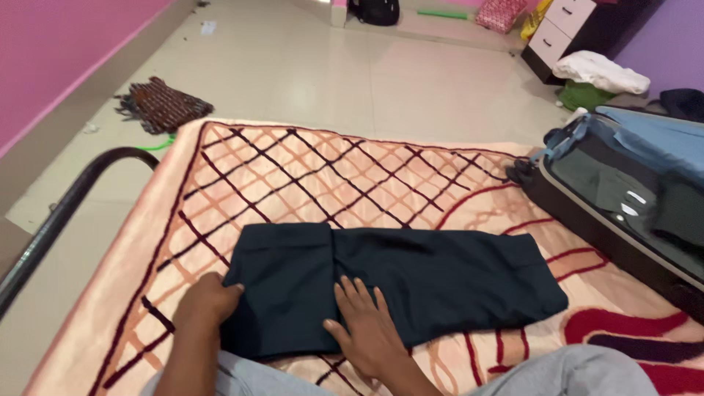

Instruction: The person takes a pair of dark trousers from a suitcase and folds them onto a bed using their hands.

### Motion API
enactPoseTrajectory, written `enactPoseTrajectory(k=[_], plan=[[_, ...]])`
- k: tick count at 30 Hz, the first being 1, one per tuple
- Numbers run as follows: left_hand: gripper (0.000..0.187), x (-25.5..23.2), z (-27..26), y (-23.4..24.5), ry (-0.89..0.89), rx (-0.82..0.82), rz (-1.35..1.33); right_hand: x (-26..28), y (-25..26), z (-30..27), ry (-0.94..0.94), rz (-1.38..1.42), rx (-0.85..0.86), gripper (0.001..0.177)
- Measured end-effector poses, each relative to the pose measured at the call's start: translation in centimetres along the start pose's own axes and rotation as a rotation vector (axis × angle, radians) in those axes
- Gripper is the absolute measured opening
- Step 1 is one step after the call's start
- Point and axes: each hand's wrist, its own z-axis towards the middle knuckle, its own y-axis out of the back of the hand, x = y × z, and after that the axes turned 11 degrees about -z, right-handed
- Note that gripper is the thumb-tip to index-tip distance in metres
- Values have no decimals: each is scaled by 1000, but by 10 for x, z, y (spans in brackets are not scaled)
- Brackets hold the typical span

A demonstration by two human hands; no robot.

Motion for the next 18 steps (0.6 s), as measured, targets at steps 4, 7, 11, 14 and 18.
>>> enactPoseTrajectory(k=[4,7,11,14,18], plan=[[75,-11,10,-6,93,-15,-71,-6,12,-11,-9,4,2,67],[84,-26,8,-13,147,-92,-164,-15,23,-13,-26,-28,7,67],[83,-39,11,-10,143,-91,-198,-17,30,-1,-28,-40,-18,65],[80,-42,20,-6,75,-78,-203,-7,27,16,6,-8,-62,67],[84,-46,29,-10,-6,-75,-233,13,15,39,21,99,-146,72]])
